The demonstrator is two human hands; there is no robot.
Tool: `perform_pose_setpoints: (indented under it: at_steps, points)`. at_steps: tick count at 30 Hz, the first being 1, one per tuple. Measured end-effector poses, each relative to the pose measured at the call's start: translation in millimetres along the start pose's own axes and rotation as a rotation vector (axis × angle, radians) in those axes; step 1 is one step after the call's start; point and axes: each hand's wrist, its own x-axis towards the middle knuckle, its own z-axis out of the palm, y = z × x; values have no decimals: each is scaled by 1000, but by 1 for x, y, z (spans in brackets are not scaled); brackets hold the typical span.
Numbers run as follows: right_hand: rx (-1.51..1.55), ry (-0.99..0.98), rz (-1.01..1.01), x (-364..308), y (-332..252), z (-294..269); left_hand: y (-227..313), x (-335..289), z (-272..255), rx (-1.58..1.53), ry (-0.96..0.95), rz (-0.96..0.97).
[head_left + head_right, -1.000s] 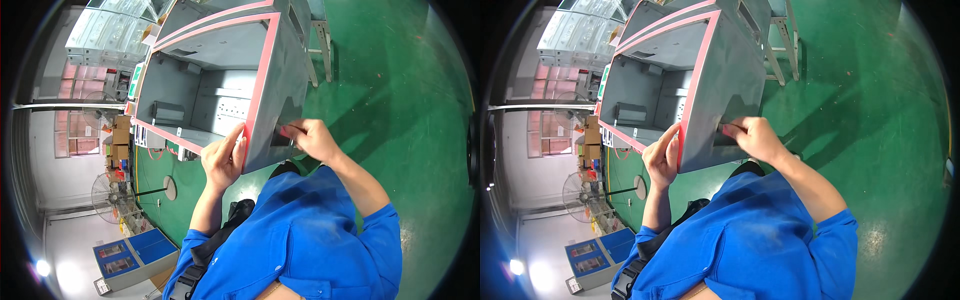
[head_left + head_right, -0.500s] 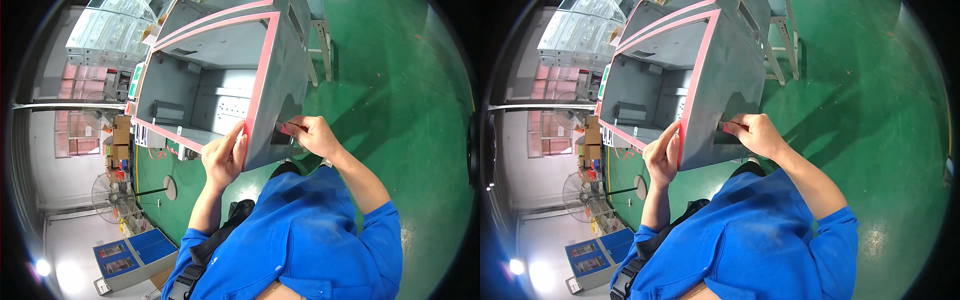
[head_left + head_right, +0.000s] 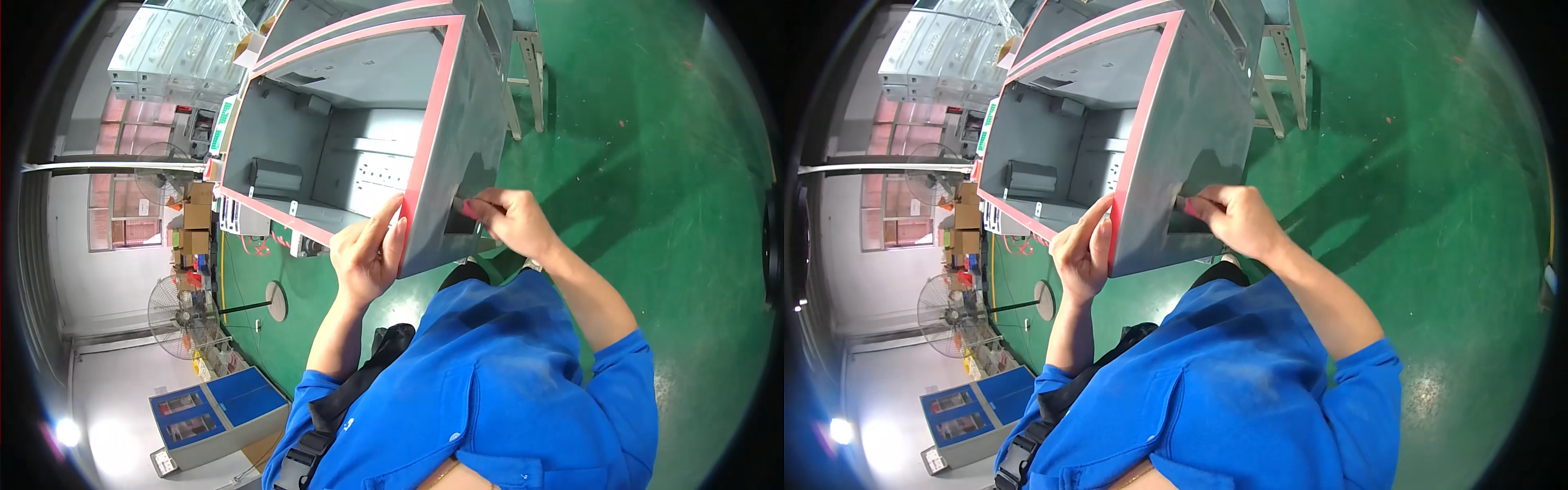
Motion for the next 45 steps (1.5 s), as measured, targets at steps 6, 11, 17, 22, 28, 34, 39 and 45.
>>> perform_pose_setpoints:
  at_steps: [6, 11, 17, 22, 28, 34, 39, 45]
  points:
    - [65, -73, 74, 4, -1, -7, -1, -4, 3, -29, 33, -1]
    - [294, -62, 342, 1, 14, -3, 2, 1, 0, -2, -5, -18]
    - [420, -43, 361, -25, 52, -10, 1, -1, 1, -9, 7, -39]
    - [770, 126, 214, -20, 10, 30, 3, 0, 1, 16, 13, -54]
    - [1173, 204, 297, -18, -19, 37, 7, -1, -6, 36, -83, -111]
    - [1198, 141, 304, -19, -18, 31, 4, -1, -3, 5, -21, -61]
    - [1117, 143, 254, -23, -14, 37, 1, 0, 2, -21, 51, -20]
    - [259, 18, 339, -34, -4, 18, 4, -2, -5, 41, -50, -99]
